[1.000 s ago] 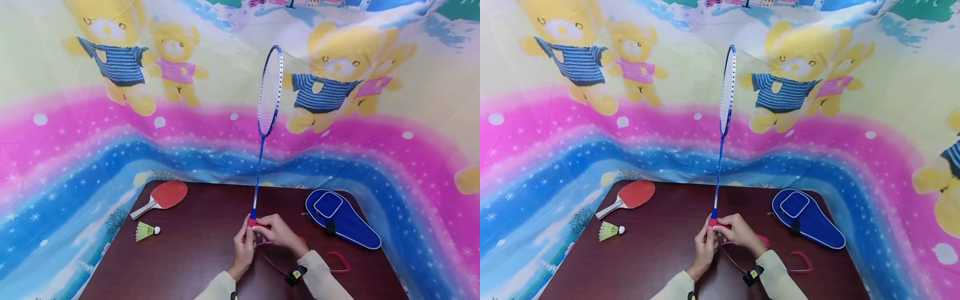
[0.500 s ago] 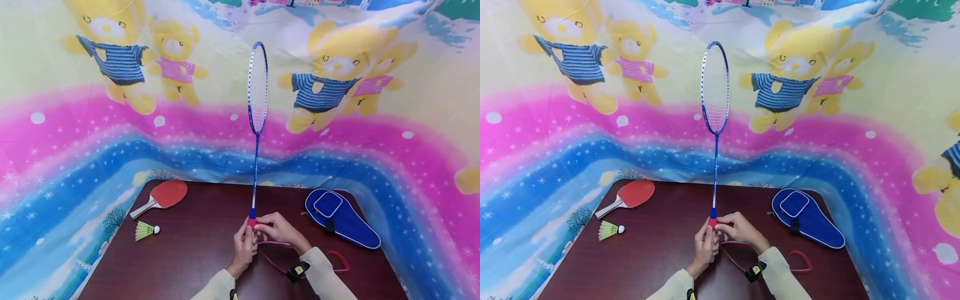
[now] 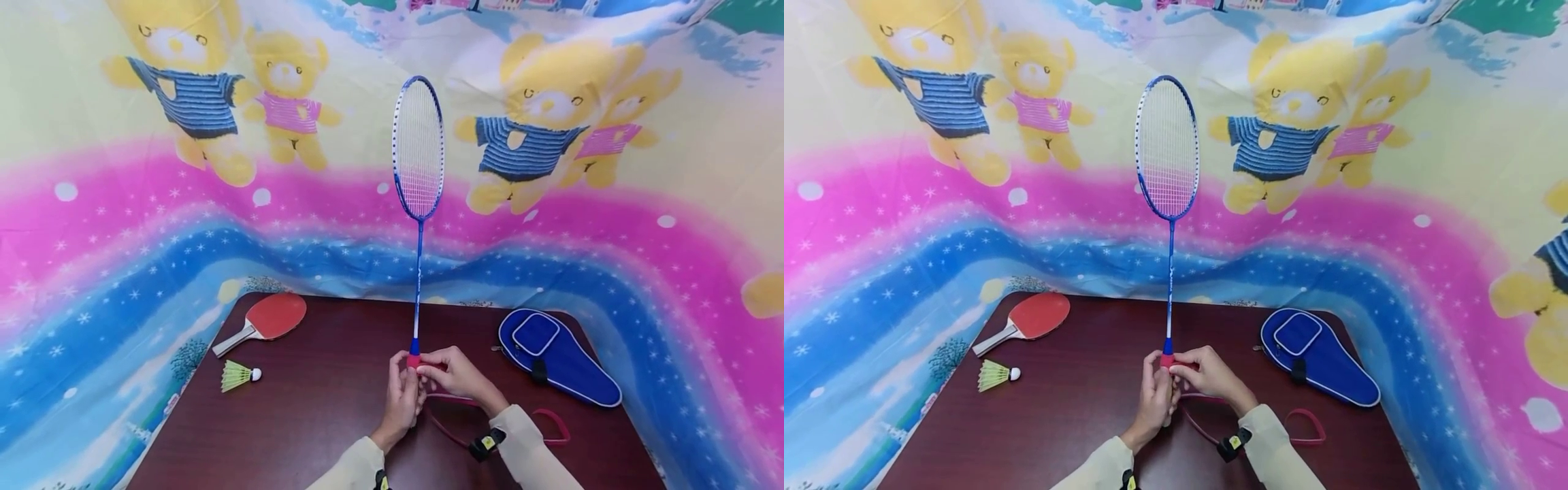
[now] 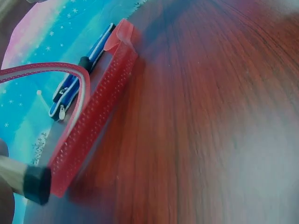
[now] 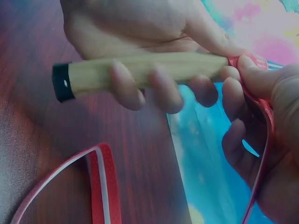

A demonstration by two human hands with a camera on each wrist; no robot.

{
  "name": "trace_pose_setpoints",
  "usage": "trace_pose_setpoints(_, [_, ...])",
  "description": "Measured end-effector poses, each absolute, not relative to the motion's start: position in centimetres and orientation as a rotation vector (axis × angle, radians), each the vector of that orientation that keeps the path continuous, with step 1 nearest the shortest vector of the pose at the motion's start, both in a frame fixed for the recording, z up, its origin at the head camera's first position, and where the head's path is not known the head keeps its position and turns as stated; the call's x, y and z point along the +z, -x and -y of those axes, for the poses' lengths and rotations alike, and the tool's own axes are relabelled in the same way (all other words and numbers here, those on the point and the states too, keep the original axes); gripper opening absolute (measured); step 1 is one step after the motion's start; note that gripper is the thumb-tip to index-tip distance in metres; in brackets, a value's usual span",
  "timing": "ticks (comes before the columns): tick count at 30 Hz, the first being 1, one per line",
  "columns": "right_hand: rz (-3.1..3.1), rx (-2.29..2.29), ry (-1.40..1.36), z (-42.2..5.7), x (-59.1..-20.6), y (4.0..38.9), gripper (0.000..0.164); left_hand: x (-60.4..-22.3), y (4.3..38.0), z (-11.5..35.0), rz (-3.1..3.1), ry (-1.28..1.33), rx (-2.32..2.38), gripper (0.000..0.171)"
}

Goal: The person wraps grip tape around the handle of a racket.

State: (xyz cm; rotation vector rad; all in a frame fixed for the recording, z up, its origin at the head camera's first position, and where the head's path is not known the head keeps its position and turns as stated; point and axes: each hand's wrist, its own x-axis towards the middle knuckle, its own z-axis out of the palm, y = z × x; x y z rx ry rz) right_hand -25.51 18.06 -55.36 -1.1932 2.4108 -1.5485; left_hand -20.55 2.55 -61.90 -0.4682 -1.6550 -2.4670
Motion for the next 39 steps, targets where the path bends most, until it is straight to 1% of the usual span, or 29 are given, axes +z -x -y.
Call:
trace_pose_setpoints(6, [-2.576, -1.516, 1.241, -17.9, -55.6, 25.6, 0.023, -61.5, 20.6, -3.0, 1.698, 0.303, -2.366, 0.035])
trace_pose_setpoints(9, [-2.606, -1.501, 1.245, -17.8, -55.4, 25.7, 0.024, -61.3, 20.6, -3.1, 1.703, 0.267, -2.366, 0.038])
trace_pose_setpoints(13, [-2.621, -1.472, 1.281, -17.7, -55.2, 25.9, 0.022, -61.3, 20.6, -3.0, 1.679, 0.258, -2.406, 0.042])
trace_pose_setpoints(17, [-2.593, -1.473, 1.289, -17.8, -55.0, 26.1, 0.019, -61.2, 20.6, -2.8, 1.639, 0.282, -2.488, 0.047])
trace_pose_setpoints(21, [-2.534, -1.486, 1.246, -18.1, -54.9, 26.1, 0.020, -61.2, 20.6, -2.7, 1.625, 0.312, -2.544, 0.049])
trace_pose_setpoints(32, [-2.468, -1.450, 1.134, -18.6, -54.9, 25.8, 0.024, -61.3, 20.6, -2.3, 1.602, 0.426, -2.657, 0.046])
trace_pose_setpoints(39, [-2.413, -1.454, 1.131, -18.3, -55.4, 25.6, 0.020, -61.9, 20.6, -1.8, 1.613, 0.554, -2.654, 0.046])
